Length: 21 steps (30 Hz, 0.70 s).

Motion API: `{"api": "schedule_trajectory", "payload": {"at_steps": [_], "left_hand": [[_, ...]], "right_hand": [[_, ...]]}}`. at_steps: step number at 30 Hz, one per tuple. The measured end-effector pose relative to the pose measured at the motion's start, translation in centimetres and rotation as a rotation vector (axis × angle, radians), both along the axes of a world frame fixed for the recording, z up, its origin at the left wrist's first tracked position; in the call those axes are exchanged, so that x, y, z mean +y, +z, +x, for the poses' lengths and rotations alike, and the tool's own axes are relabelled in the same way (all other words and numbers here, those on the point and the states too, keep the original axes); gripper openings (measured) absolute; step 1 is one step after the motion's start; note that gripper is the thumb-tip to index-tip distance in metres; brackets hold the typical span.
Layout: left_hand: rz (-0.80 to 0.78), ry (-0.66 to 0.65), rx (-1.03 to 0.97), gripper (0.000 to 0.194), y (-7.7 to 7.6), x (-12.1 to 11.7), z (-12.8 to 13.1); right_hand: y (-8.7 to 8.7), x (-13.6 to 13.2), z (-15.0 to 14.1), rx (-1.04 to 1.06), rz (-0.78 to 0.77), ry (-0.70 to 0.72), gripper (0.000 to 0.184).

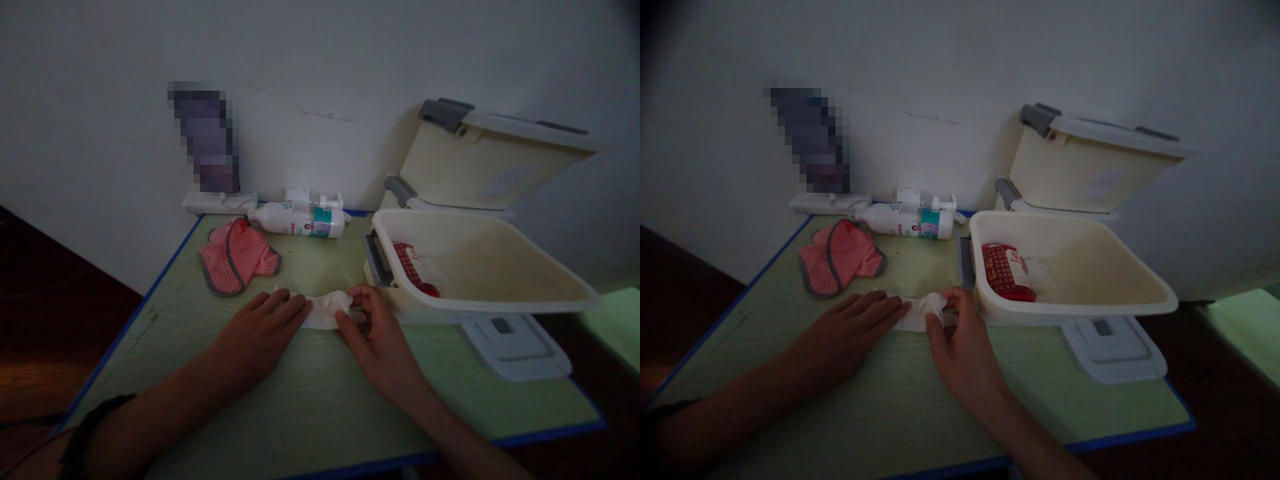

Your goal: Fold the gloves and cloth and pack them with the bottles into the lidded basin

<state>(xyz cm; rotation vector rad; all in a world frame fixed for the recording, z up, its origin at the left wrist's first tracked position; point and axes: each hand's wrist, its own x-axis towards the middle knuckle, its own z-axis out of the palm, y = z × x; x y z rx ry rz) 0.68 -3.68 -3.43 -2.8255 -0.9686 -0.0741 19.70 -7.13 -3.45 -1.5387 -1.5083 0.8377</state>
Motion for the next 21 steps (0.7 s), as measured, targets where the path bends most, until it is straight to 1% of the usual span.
{"api": "schedule_trajectory", "payload": {"at_steps": [4, 7, 10, 14, 17, 21], "left_hand": [[-0.07, 0.016, -0.054, 0.046, 0.1, 0.1, -0.1], [-0.228, 0.009, -0.185, 0.043, 0.9, 0.7, -0.8], [-0.384, -0.038, -0.335, 0.041, 1.5, 1.9, -1.9], [-0.553, -0.127, -0.429, 0.038, 1.4, 3.8, -2.8], [-0.603, -0.157, -0.455, 0.033, 1.0, 4.5, -2.8], [-0.6, -0.125, -0.48, 0.026, 0.8, 4.5, -2.6]], "right_hand": [[0.4, -0.1, -0.5, 0.036, 0.034, 0.014, 0.025], [0.7, 0.0, -1.0, 0.015, 0.084, 0.036, 0.025], [0.8, 0.1, -1.6, -0.02, 0.123, 0.065, 0.025], [0.7, 0.2, -2.5, -0.117, 0.199, 0.111, 0.033], [0.6, 0.2, -3.2, -0.181, 0.217, 0.158, 0.04], [0.5, 0.2, -3.8, -0.242, 0.264, 0.185, 0.054]]}}
